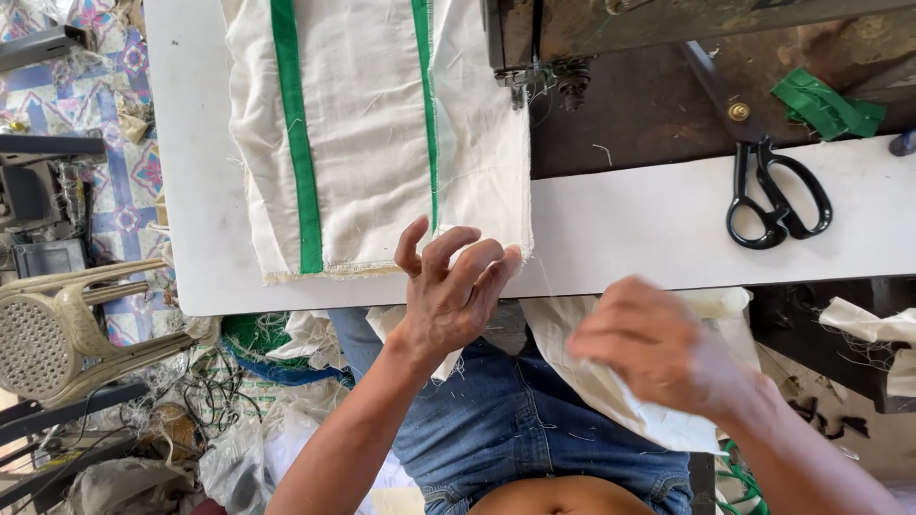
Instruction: Trimming loose threads and aligning fabric edges on a tote bag at a sewing station.
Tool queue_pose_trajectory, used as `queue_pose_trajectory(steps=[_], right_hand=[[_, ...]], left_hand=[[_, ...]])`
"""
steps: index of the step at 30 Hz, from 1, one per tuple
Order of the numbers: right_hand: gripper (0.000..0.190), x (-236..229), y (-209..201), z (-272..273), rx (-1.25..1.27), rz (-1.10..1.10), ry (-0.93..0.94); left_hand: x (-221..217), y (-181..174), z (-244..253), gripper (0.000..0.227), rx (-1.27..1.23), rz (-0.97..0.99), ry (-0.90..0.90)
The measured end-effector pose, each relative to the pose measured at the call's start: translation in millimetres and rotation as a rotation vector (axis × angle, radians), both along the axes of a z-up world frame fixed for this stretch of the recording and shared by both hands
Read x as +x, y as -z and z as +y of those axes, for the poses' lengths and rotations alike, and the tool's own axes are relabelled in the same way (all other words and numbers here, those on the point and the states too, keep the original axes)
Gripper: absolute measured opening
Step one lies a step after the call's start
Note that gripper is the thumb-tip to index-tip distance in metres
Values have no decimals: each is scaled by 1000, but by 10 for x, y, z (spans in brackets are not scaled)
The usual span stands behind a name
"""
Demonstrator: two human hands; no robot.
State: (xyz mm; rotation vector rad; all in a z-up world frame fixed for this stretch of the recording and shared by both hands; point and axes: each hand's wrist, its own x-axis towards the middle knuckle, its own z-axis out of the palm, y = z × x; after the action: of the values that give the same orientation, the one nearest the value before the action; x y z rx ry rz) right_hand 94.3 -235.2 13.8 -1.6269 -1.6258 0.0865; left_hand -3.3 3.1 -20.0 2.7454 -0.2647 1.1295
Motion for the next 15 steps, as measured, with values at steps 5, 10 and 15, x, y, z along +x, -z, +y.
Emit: queue_pose_trajectory(steps=[5,10,15], right_hand=[[22,-196,-192,-45,-907,197,-340],[14,-26,212,265,-149,-163,394],[20,283,135,682,147,-327,422]], left_hand=[[-11,-37,-14,20,15,23,-1],[32,73,-57,7,-20,-95,12],[39,-41,-114,5,-4,-77,-23]])
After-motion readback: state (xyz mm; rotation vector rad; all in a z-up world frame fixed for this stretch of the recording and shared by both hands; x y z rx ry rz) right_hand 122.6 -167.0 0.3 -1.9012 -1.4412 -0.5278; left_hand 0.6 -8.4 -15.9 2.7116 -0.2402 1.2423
